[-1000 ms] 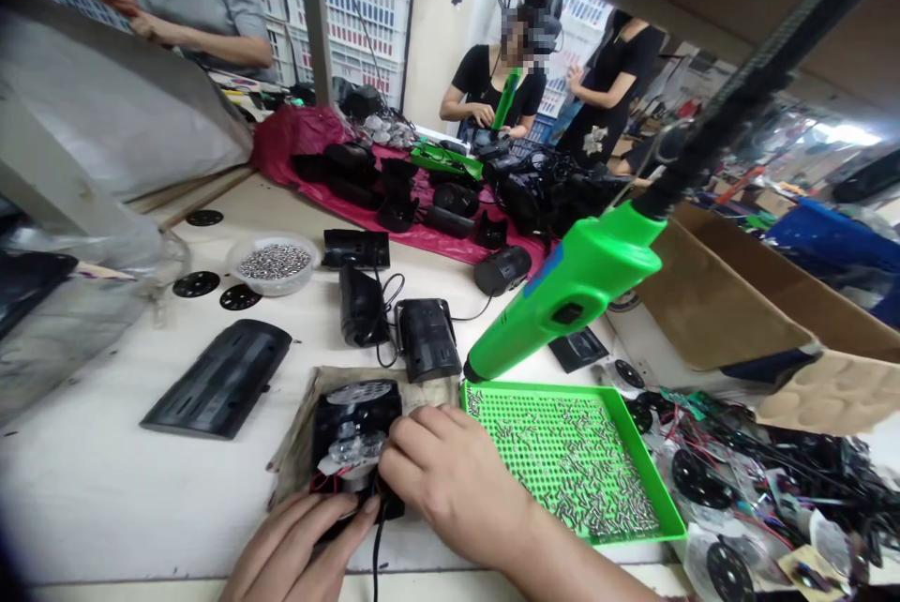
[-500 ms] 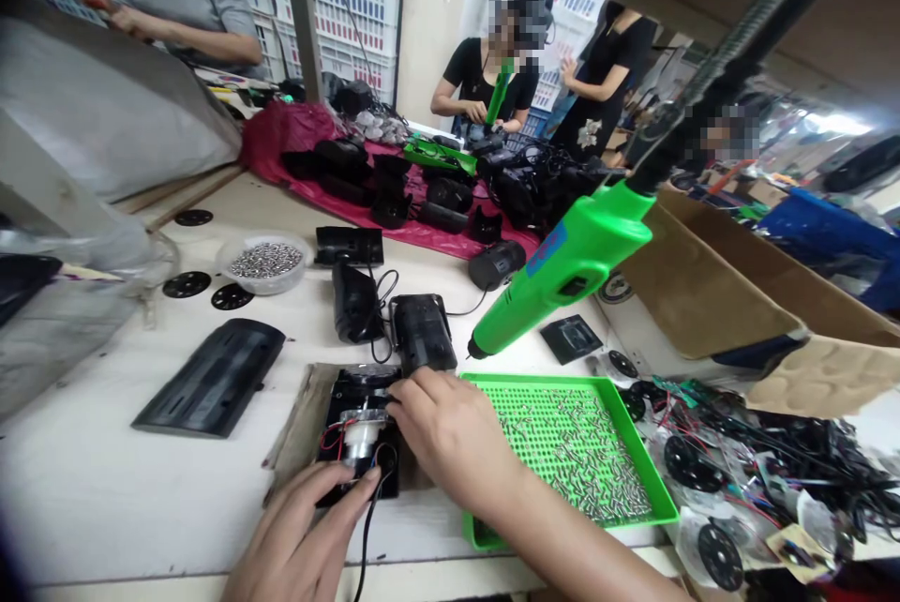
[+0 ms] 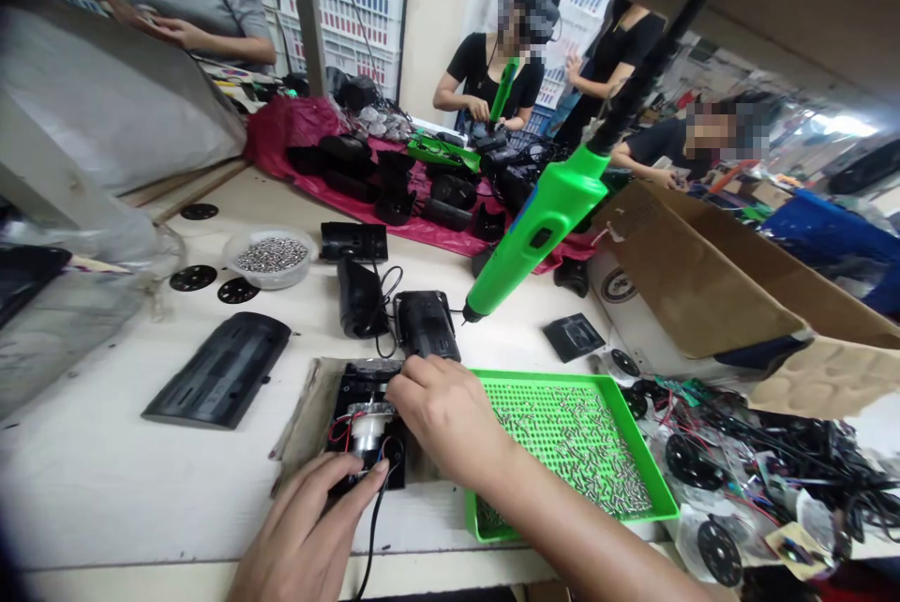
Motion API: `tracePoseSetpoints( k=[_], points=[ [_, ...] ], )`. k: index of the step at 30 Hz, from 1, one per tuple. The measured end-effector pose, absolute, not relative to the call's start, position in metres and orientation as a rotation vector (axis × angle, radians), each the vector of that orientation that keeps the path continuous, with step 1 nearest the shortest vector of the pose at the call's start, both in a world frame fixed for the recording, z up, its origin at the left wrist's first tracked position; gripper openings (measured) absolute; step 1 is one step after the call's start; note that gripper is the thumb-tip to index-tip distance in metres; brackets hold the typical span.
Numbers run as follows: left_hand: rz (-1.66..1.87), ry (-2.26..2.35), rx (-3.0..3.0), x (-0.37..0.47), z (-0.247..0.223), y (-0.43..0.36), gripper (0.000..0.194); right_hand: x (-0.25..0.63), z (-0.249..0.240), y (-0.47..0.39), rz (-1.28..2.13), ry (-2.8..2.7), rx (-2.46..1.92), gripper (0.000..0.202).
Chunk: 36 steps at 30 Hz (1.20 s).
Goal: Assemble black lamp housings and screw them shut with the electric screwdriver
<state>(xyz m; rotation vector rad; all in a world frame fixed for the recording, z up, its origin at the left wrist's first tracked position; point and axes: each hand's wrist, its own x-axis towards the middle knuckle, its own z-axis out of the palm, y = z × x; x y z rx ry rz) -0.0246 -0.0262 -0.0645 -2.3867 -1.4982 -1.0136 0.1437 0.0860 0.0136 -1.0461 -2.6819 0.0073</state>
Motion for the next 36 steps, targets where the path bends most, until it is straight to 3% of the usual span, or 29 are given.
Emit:
tracePoseSetpoints(
  k=[24,31,36],
  points=[
    [-1.009,-1.519,-2.384,-0.024,-0.064,-0.027,0.040,0.144,0.015,0.085,-0.062,-2.695,-1.098,0.014],
    [-0.995,-1.557,-2.365,-0.022,-0.063,-0.029,0.043,0.139,0.028,0.070,0.104,-2.598,-1.005,0.022],
    [-0.975,-1.571,-2.337,-0.019,-0.063,-0.030,0.041,0.121,0.039,0.061,-0.117,-2.819,-0.816,0.017]
  ],
)
